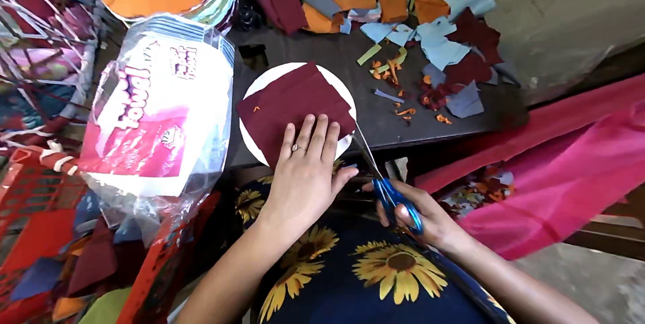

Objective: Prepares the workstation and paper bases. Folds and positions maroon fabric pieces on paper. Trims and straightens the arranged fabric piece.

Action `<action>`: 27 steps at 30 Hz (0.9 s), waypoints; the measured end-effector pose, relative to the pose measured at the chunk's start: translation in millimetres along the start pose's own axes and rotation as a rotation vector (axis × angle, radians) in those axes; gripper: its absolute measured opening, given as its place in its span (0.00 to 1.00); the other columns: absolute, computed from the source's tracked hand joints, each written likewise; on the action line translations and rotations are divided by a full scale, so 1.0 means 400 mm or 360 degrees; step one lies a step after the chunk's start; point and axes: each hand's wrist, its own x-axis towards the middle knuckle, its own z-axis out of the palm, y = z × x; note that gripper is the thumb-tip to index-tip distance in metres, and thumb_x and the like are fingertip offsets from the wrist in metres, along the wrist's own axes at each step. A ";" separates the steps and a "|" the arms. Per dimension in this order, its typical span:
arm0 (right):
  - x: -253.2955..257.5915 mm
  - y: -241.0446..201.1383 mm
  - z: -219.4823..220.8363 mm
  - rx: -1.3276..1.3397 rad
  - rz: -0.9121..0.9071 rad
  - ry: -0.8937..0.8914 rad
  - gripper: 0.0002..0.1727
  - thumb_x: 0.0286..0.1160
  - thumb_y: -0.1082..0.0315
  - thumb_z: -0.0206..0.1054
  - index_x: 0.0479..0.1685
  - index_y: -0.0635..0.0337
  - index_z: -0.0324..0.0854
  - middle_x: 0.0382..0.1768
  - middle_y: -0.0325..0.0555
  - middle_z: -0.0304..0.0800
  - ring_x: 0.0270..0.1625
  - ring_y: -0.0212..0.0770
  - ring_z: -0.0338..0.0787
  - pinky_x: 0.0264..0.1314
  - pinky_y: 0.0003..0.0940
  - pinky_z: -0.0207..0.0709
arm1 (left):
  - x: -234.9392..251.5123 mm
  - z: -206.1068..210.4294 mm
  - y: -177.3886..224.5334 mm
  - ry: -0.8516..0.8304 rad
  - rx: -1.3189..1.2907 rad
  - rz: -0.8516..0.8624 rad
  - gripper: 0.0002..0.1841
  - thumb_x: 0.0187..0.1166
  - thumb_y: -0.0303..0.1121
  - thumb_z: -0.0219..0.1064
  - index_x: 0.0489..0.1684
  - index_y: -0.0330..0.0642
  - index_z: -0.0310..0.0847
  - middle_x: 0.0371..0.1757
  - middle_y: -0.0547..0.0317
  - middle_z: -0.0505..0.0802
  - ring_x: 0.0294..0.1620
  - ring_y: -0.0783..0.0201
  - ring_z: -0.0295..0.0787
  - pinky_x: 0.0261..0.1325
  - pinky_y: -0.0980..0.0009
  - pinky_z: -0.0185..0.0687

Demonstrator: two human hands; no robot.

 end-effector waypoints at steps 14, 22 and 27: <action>0.176 -0.195 -0.183 -0.1739 0.0370 0.0740 0.26 0.76 0.62 0.76 0.69 0.64 0.79 0.51 0.72 0.88 0.48 0.77 0.88 0.46 0.79 0.75 | -0.098 -0.097 -0.124 0.0527 -0.0335 -0.0799 0.12 0.85 0.27 0.61 0.54 0.37 0.90 0.54 0.44 0.92 0.53 0.53 0.89 0.55 0.58 0.84; 0.205 -0.211 -0.179 -0.1910 0.0353 0.0564 0.20 0.86 0.68 0.65 0.68 0.75 0.81 0.64 0.81 0.79 0.64 0.83 0.80 0.60 0.81 0.70 | -0.111 -0.098 -0.127 0.0481 -0.0368 -0.0782 0.10 0.83 0.29 0.65 0.51 0.40 0.92 0.50 0.48 0.92 0.50 0.56 0.90 0.54 0.60 0.84; 0.222 -0.229 -0.111 -0.1765 0.0024 0.0767 0.15 0.84 0.70 0.64 0.60 0.69 0.87 0.58 0.73 0.85 0.57 0.73 0.86 0.55 0.73 0.76 | -0.088 -0.080 -0.121 0.0426 -0.0280 -0.0742 0.10 0.82 0.33 0.67 0.51 0.41 0.92 0.49 0.48 0.93 0.47 0.51 0.91 0.51 0.52 0.84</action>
